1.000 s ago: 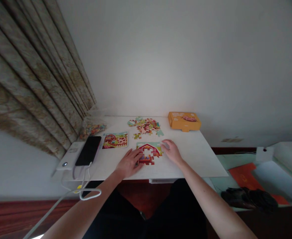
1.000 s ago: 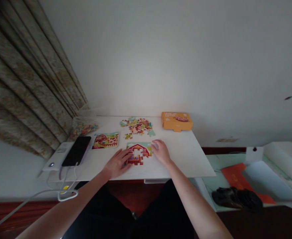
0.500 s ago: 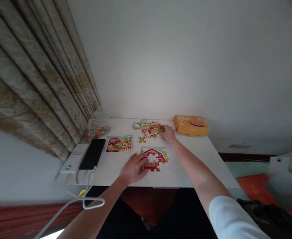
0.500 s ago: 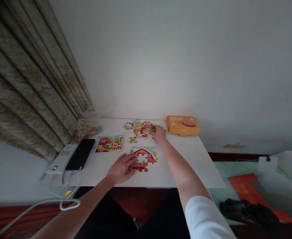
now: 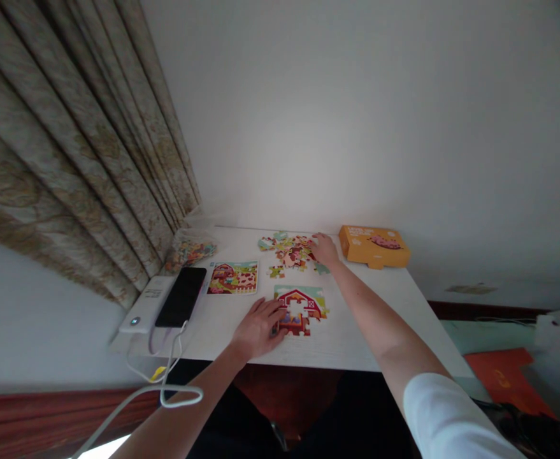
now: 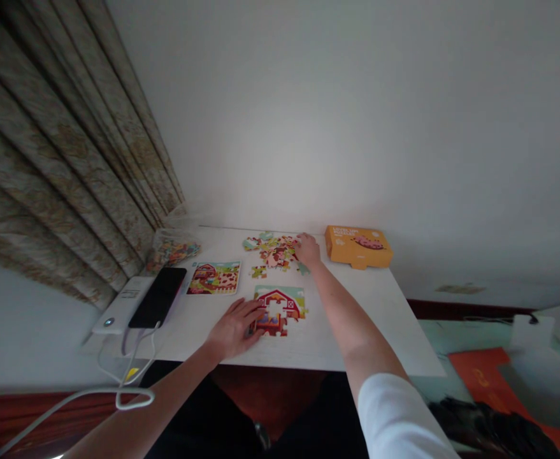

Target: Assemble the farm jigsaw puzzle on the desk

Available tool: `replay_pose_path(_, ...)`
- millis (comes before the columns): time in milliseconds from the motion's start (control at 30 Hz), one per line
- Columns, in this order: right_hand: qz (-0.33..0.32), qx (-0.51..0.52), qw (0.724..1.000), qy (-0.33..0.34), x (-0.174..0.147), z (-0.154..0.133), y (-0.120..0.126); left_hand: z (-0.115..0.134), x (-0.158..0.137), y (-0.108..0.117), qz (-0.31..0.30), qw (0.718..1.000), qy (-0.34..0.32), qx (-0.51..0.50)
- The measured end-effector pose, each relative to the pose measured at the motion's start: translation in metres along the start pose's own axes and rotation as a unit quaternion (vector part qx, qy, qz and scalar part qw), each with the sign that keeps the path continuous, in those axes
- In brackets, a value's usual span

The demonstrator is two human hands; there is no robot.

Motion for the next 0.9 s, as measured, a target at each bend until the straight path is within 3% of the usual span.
replay_pose_path(100, -0.074, 0.002, 0.997, 0.028, 0.015, -0.014, -0.006, 0.0, 0.0, 0.0, 0.0, 1.0, 0.002, -0.003)
replay_pose_path(200, -0.117, 0.011, 0.993, -0.023, 0.03, -0.02, -0.008, 0.0, 0.001, 0.002, -0.002, 1.0, 0.0, -0.006)
replay_pose_path(300, -0.098, 0.035, 0.993, -0.063, 0.038, -0.021, -0.005, 0.0, 0.002, 0.002, -0.002, 1.0, -0.003, -0.008)
replay_pose_path(533, -0.053, 0.118, 0.99, -0.064, 0.023, -0.013, 0.019, -0.004, 0.002, 0.001, -0.005, 1.0, -0.005, -0.007)
replay_pose_path(600, -0.035, 0.226, 0.97, -0.075, 0.005, -0.001, 0.031, -0.004, 0.002, 0.001, -0.005, 1.0, -0.009, -0.002)
replay_pose_path(700, -0.033, 0.388, 0.917, -0.086, -0.037, 0.026, 0.047, -0.004, 0.003, 0.001, -0.003, 1.0, -0.017, 0.01)
replay_pose_path(767, -0.037, 0.412, 0.906, -0.091, -0.075, 0.046, 0.055, -0.002, 0.003, 0.002, -0.005, 0.999, -0.026, 0.018)
replay_pose_path(900, -0.049, 0.51, 0.851, -0.119, -0.159, 0.078, 0.058, 0.0, 0.004, 0.004, -0.008, 0.999, -0.034, 0.033)
Point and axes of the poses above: each hand's wrist, its own x-axis towards the middle knuckle, its own y-axis out of the back of the hand, z = x × y, the point moved 1 cm from there along x, towards the middle knuckle, and after that the axes turned 8 degrees about -y, right-handed, at the moved point
